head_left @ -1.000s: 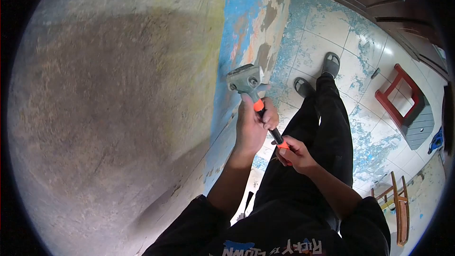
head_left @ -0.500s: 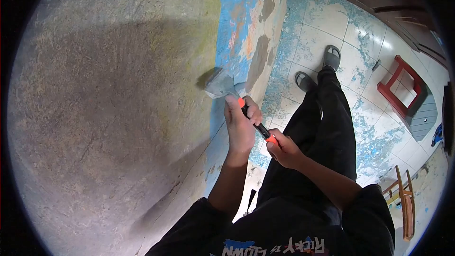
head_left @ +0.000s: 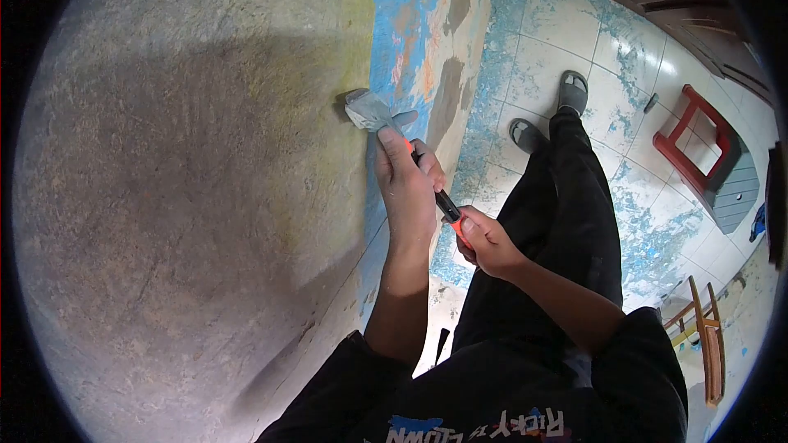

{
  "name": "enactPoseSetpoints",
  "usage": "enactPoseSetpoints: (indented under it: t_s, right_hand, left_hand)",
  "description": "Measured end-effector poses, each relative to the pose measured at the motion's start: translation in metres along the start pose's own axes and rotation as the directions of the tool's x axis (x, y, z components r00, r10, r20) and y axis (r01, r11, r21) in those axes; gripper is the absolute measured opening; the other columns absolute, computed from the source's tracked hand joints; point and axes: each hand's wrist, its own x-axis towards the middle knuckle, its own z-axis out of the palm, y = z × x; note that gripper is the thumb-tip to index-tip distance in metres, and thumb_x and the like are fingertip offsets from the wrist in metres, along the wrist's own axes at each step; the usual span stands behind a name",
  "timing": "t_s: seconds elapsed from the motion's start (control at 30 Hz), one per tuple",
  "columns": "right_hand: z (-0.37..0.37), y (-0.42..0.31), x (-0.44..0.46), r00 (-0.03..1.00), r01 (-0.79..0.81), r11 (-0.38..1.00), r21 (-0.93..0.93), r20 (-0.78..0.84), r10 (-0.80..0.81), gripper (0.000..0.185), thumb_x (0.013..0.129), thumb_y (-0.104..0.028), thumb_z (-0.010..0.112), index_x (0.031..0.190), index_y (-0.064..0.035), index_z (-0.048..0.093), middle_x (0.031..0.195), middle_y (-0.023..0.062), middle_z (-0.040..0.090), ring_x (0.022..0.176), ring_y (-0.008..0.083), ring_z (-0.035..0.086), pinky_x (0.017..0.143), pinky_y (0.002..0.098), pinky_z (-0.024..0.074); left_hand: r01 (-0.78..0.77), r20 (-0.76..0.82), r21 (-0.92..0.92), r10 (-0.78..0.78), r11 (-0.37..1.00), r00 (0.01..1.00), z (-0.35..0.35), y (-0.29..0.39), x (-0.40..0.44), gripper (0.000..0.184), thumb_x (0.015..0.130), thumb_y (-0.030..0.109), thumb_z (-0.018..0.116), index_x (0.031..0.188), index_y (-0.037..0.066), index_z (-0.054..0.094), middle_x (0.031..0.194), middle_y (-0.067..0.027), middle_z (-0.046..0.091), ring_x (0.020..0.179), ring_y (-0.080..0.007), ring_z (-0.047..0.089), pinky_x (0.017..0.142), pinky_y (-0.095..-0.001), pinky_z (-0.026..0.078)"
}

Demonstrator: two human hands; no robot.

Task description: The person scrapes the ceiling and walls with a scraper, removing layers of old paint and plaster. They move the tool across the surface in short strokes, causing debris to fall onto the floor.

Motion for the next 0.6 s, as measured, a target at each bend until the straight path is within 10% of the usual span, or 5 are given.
enactPoseSetpoints:
  t_s: [0.13, 0.6]
  right_hand:
    - [-0.003, -0.001, 0.003, 1.000, 0.020, 1.000, 0.015, 0.003, -0.020, 0.026, 0.106, -0.026, 0.041, 0.114, -0.0048, 0.053, 0.066, -0.0042, 0.042, 0.055, 0.0039, 0.038, 0.050, 0.0213, 0.0339]
    - [-0.005, -0.007, 0.006, 0.996, 0.091, 0.995, -0.027, 0.009, -0.091, 0.025, 0.107, -0.027, 0.044, 0.113, -0.0054, 0.054, 0.065, -0.0055, 0.040, 0.055, 0.0030, 0.038, 0.049, 0.0213, 0.0331]
  left_hand:
    - [-0.033, -0.019, -0.020, 0.033, 0.999, 0.999, 0.008, 0.003, 0.004, 0.047, 0.105, 0.053, 0.035, 0.082, 0.012, 0.032, 0.061, 0.0020, 0.035, 0.048, -0.0087, 0.034, 0.047, -0.0259, 0.033]
    - [-0.030, -0.009, -0.043, 0.030, 0.999, 1.000, 0.008, 0.005, 0.005, 0.048, 0.105, 0.055, 0.033, 0.097, 0.008, 0.043, 0.063, 0.0020, 0.034, 0.051, -0.0093, 0.035, 0.050, -0.0258, 0.034]
